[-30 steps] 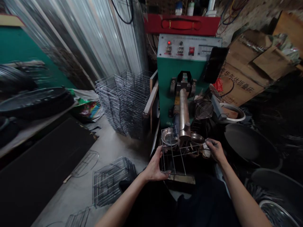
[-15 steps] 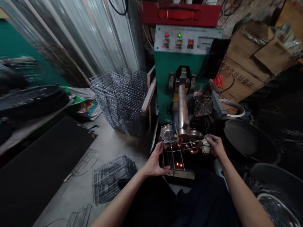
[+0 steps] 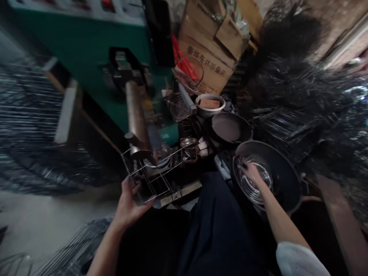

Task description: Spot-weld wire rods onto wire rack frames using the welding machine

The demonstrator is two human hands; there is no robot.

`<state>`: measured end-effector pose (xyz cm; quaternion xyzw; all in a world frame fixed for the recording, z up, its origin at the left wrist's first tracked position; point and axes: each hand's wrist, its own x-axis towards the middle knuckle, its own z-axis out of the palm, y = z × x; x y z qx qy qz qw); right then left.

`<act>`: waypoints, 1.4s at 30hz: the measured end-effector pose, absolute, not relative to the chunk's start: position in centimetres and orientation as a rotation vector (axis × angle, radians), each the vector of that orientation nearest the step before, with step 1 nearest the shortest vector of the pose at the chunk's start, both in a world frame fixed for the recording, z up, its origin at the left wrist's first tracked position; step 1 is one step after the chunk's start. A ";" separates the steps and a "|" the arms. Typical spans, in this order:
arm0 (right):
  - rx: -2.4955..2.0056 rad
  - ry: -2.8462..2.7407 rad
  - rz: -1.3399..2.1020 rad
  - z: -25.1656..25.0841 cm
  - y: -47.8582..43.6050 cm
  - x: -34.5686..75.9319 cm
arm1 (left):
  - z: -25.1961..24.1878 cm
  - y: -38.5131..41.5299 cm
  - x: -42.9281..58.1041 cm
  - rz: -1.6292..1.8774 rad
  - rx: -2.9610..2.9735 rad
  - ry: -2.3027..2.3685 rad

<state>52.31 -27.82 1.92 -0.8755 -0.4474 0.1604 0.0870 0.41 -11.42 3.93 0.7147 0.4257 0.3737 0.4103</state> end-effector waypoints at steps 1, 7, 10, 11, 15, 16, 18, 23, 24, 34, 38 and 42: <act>-2.717 -1.290 0.517 0.8 -30.6 52.8 | 4.0 -11.4 0.5 0.928 1.804 1.076; -2.881 -1.222 0.636 -3.6 -38.1 51.4 | 4.4 -11.6 0.6 0.900 1.860 1.086; -2.861 -1.244 0.629 -3.3 -38.5 51.4 | 4.8 -11.7 0.5 0.858 1.838 1.126; -2.860 -1.237 0.617 -2.9 -38.6 51.6 | 4.9 -11.7 0.6 0.843 1.836 1.136; -2.905 -1.105 0.463 0.4 -39.5 53.2 | 5.1 -11.3 0.9 0.866 1.819 1.130; -2.935 -1.016 0.366 1.6 -39.8 53.8 | 5.0 -11.2 1.0 0.895 1.806 1.127; -2.984 -0.796 0.110 4.7 -40.2 55.1 | 4.8 -11.1 1.3 0.955 1.771 1.116; -2.779 -0.742 -0.323 13.5 -38.6 57.0 | 5.0 -12.8 1.3 1.018 1.765 1.050; -2.639 -0.857 -0.336 15.0 -37.5 56.7 | 5.2 -13.4 1.2 1.012 1.779 1.036; -1.563 -1.378 0.544 16.7 -17.3 42.5 | 5.0 -18.3 -0.7 0.936 1.856 1.001; -1.380 -1.304 0.740 12.3 -13.4 38.6 | 5.0 -18.7 -1.0 0.951 1.793 0.977; -1.305 -1.270 0.846 9.0 -12.1 36.6 | 4.6 -19.0 -0.9 0.968 1.763 0.945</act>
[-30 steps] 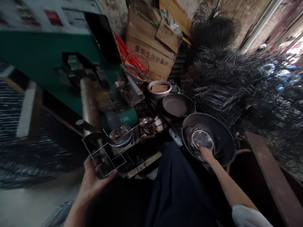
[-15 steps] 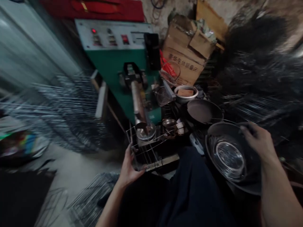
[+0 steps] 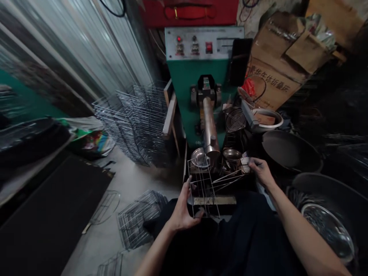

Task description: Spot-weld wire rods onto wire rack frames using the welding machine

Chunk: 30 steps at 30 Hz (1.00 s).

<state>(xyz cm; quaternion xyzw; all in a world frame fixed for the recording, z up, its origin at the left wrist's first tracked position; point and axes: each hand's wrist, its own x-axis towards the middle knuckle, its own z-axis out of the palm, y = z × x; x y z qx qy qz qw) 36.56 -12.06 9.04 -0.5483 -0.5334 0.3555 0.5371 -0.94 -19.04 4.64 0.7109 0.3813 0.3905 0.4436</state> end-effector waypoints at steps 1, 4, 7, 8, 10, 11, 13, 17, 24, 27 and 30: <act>-1.300 -1.259 0.867 8.4 -11.9 36.3 | 4.6 -19.1 -0.9 0.972 1.768 0.941; -1.302 -1.207 0.882 6.9 -11.7 36.1 | 4.5 -19.3 -0.6 0.987 1.794 0.960; -1.305 -1.185 0.862 6.0 -11.4 36.4 | 4.4 -19.2 -0.4 0.995 1.865 0.971; -1.312 -1.188 0.859 6.0 -11.3 36.5 | 4.4 -19.2 -0.4 0.999 1.896 0.963; -1.331 -1.192 0.855 6.0 -11.2 36.6 | 4.2 -19.0 -0.5 1.000 1.940 0.959; -1.337 -1.192 0.851 6.1 -11.1 36.6 | 4.0 -19.0 -0.5 1.000 1.947 0.962; -1.337 -1.196 0.838 6.2 -11.0 36.5 | 3.7 -18.8 -0.5 0.999 1.947 0.972; -1.336 -1.190 0.837 6.4 -10.8 36.3 | 3.3 -18.5 -0.2 1.038 1.913 0.943; -1.344 -1.173 0.872 6.0 -10.2 36.4 | 2.9 -17.5 0.2 1.096 1.830 0.929; -1.344 -1.189 0.859 5.6 -9.7 36.7 | 2.5 -17.1 0.1 1.099 1.830 0.928; -1.342 -1.200 0.870 5.4 -9.4 36.8 | 2.3 -16.8 0.0 1.078 1.872 0.931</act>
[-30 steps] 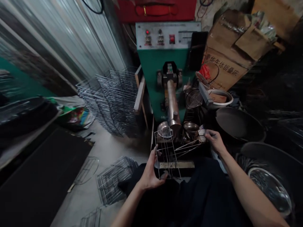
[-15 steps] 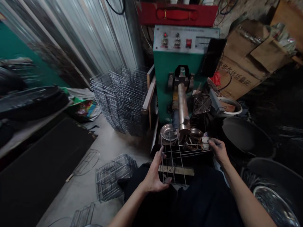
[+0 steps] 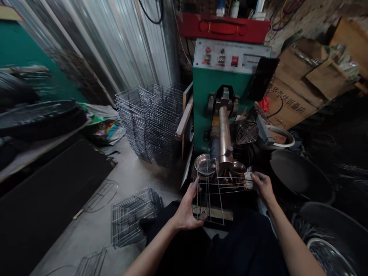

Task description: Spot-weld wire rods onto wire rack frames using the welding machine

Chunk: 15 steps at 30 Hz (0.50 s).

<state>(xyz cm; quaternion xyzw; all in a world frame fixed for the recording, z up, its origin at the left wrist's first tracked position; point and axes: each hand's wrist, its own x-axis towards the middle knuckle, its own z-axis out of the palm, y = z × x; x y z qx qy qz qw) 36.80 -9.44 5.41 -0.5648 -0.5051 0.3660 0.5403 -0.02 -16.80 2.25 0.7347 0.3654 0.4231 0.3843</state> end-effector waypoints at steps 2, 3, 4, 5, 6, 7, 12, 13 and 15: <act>-1.336 -1.186 0.890 5.3 -9.4 36.8 | 2.2 -16.7 0.0 1.071 1.895 0.932; -1.333 -1.172 0.900 5.3 -9.3 36.8 | 2.2 -16.7 0.0 1.068 1.901 0.935; -1.331 -1.155 0.908 5.2 -9.3 36.8 | 2.3 -16.7 0.0 1.061 1.905 0.940; -1.328 -1.140 0.914 5.1 -9.3 36.8 | 2.3 -16.7 0.0 1.058 1.905 0.948; -1.326 -1.127 0.917 5.1 -9.3 36.8 | 2.3 -16.7 0.0 1.053 1.903 0.960; -1.326 -1.118 0.918 5.0 -9.3 36.8 | 2.3 -16.6 0.1 1.048 1.900 0.975; -1.326 -1.118 0.890 4.8 -9.1 37.0 | 2.8 -16.2 0.1 1.009 1.928 0.999; -1.323 -1.120 0.887 4.7 -9.1 37.1 | 3.0 -16.1 0.1 1.002 1.930 1.001; -1.321 -1.121 0.891 4.6 -9.0 37.1 | 3.5 -15.9 0.1 0.996 1.933 1.002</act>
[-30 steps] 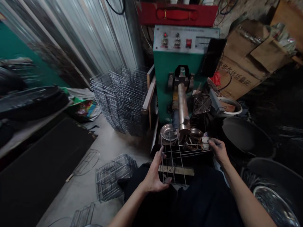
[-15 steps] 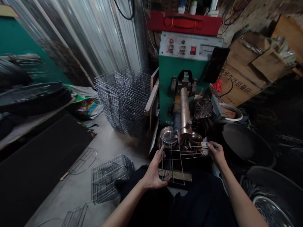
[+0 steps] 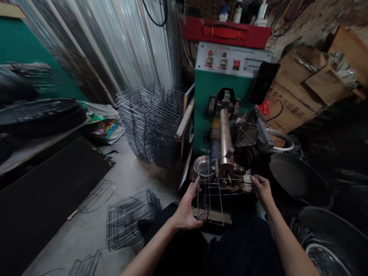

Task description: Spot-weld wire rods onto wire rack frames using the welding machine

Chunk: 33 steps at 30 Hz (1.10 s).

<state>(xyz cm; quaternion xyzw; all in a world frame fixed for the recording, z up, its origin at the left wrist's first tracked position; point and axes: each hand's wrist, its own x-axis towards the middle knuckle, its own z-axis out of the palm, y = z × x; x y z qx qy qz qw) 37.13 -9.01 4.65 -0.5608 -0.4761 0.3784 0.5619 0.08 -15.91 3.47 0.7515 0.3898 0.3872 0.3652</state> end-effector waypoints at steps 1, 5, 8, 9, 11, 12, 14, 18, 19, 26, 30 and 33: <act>-1.322 -1.119 0.897 4.6 -9.0 37.1 | 3.7 -15.8 0.1 1.002 1.934 1.001; -1.310 -1.100 0.892 4.0 -8.6 37.0 | 4.8 -15.3 0.2 1.016 1.917 0.991; -1.295 -1.113 0.862 4.0 -8.5 36.7 | 5.4 -15.1 0.4 1.009 1.904 0.998; -1.295 -1.116 0.855 4.2 -8.6 36.7 | 5.6 -15.3 0.5 1.016 1.888 0.994; -1.296 -1.149 0.855 4.7 -9.5 37.0 | 6.0 -16.0 0.6 1.041 1.811 0.966; -1.299 -1.192 0.864 5.2 -10.3 37.3 | 6.3 -16.6 0.6 1.050 1.754 0.945; -1.322 -1.342 0.898 6.2 -12.4 38.2 | 7.0 -18.3 0.2 1.066 1.616 0.908; -1.432 -1.672 1.017 8.6 -16.5 40.2 | 8.7 -21.6 -1.6 1.082 1.250 0.970; -1.458 -1.720 1.030 9.2 -17.0 40.4 | 9.2 -22.2 -2.1 1.080 1.144 1.000; -1.440 -1.777 1.302 11.5 -16.6 39.7 | 12.1 -25.0 -5.1 0.983 1.184 0.757; -1.515 -1.681 1.739 10.2 -17.4 39.7 | 11.6 -27.0 -5.8 0.819 1.492 0.756; -1.592 -1.693 1.995 8.5 -17.8 39.8 | 10.1 -27.4 -5.2 0.818 1.575 0.918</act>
